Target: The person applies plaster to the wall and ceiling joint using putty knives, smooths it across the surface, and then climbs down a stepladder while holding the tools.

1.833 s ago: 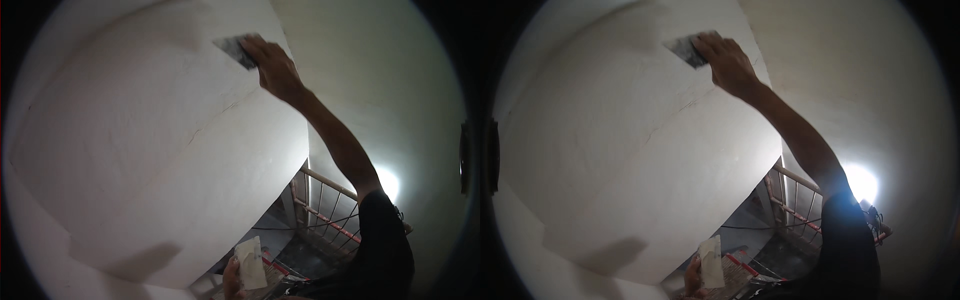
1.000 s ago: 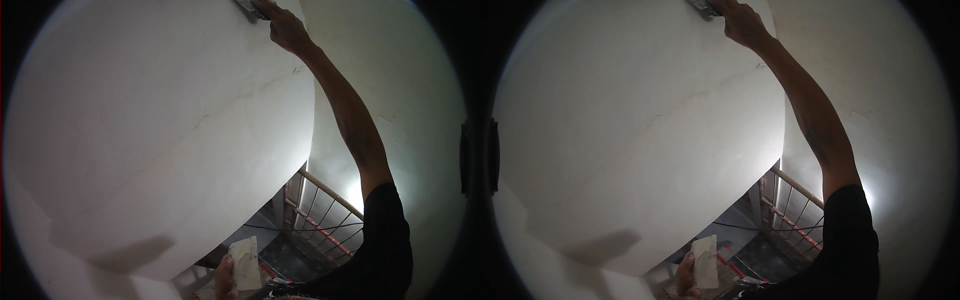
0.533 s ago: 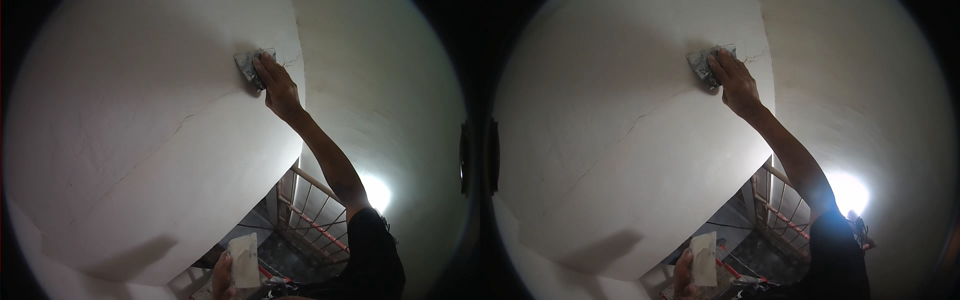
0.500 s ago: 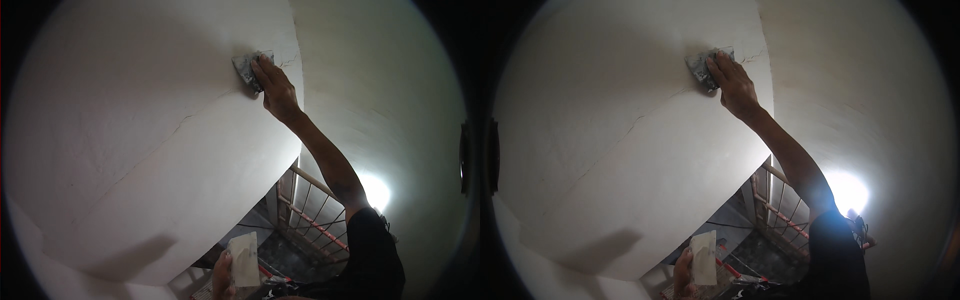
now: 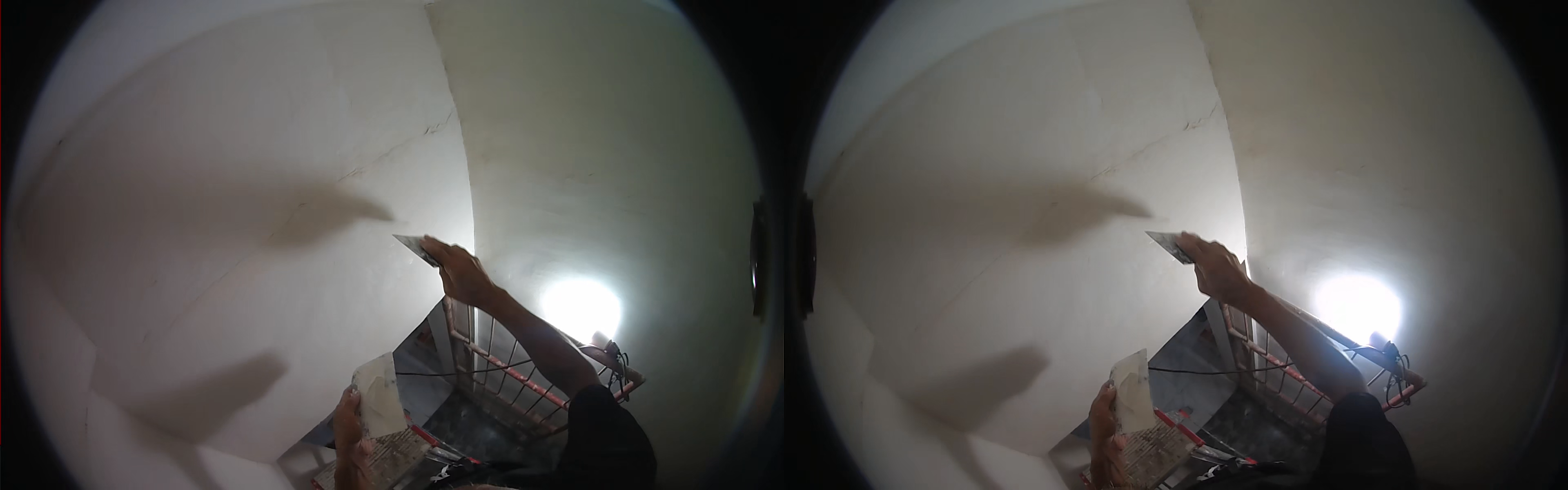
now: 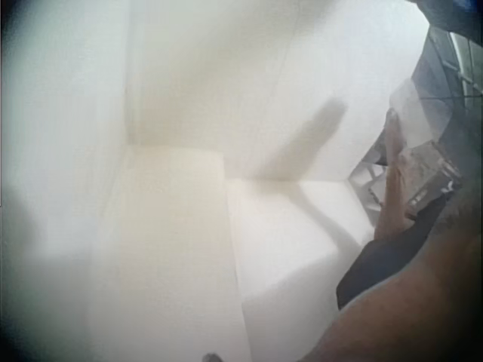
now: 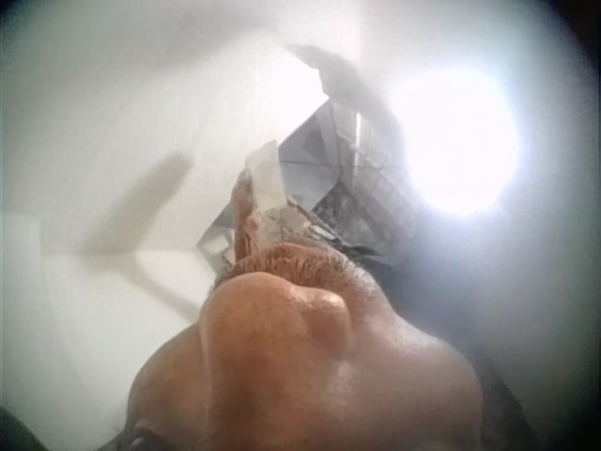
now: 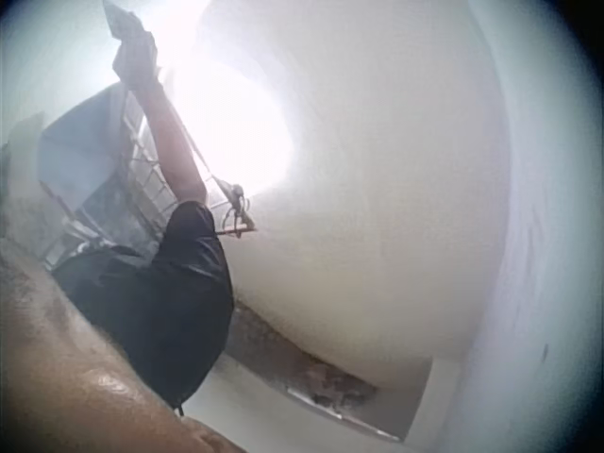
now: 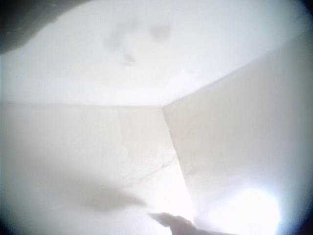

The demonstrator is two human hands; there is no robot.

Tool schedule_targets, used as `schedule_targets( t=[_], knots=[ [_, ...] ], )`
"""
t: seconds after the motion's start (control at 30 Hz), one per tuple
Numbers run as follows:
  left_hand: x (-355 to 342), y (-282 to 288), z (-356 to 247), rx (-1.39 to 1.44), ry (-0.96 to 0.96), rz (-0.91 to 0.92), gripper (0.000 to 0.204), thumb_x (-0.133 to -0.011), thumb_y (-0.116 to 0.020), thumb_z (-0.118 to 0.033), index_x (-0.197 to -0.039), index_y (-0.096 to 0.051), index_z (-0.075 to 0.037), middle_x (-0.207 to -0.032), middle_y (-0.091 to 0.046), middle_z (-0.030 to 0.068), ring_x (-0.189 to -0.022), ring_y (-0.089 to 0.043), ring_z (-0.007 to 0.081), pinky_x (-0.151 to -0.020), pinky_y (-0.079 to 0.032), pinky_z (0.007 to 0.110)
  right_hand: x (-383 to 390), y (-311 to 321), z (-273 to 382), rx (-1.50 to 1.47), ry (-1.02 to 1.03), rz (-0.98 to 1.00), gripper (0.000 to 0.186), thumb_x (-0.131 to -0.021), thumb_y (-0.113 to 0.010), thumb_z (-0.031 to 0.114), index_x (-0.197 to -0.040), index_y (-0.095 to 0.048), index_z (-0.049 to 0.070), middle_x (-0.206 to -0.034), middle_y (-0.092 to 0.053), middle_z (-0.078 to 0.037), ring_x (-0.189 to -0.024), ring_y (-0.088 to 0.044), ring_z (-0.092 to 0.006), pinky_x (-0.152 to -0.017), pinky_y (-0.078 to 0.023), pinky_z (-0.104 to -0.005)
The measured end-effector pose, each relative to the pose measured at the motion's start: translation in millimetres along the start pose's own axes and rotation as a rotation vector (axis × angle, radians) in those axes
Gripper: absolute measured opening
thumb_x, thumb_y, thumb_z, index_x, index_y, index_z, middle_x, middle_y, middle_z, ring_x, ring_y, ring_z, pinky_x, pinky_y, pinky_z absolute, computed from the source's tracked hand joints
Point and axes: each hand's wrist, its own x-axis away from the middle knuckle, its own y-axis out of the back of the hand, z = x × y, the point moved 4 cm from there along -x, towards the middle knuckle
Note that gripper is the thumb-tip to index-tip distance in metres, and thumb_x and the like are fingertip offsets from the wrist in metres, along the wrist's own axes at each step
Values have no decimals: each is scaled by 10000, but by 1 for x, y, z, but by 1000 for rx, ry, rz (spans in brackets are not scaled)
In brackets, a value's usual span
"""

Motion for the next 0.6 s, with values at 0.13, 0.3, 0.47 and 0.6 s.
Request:
schedule_targets(
  t=[0.13,0.3,0.47,0.6],
  knots=[
    [-12,8,5,30,-119,8,353,-942,-415,-171,-1204,-544,28,-1062,-624,138,-949,-630,203,-846,-508,312,42,22,42,-205,-109,-4,386,-918,-470,-22,-1295,-529,38,-1184,-631,-212,-964,-653,-341,-833,-516,-421],
    [11,-25,-33,143,-149,-55,342,-944,-410,-159,-1213,-517,23,-1057,-611,149,-958,-640,238,-811,-553,358,92,38,69,-412,-638,265,316,-942,-491,107,-1221,-543,-33,-935,-666,-254,-889,-662,-388,-749,-492,-457],
    [14,-32,-47,62,-160,-72,352,-951,-391,-173,-1232,-507,2,-1098,-585,149,-1011,-624,247,-847,-545,386,135,39,80,-394,-705,225,321,-927,-534,173,-1151,-556,-56,-882,-647,-266,-847,-656,-388,-744,-488,-452],
    [21,-44,-60,57,-275,-61,326,-959,-383,-168,-1206,-512,1,-1077,-584,135,-985,-622,228,-821,-542,367,169,36,83,-425,-736,167,308,-921,-552,188,-1106,-567,-58,-899,-651,-272,-875,-664,-367,-756,-486,-443]
  ],
)
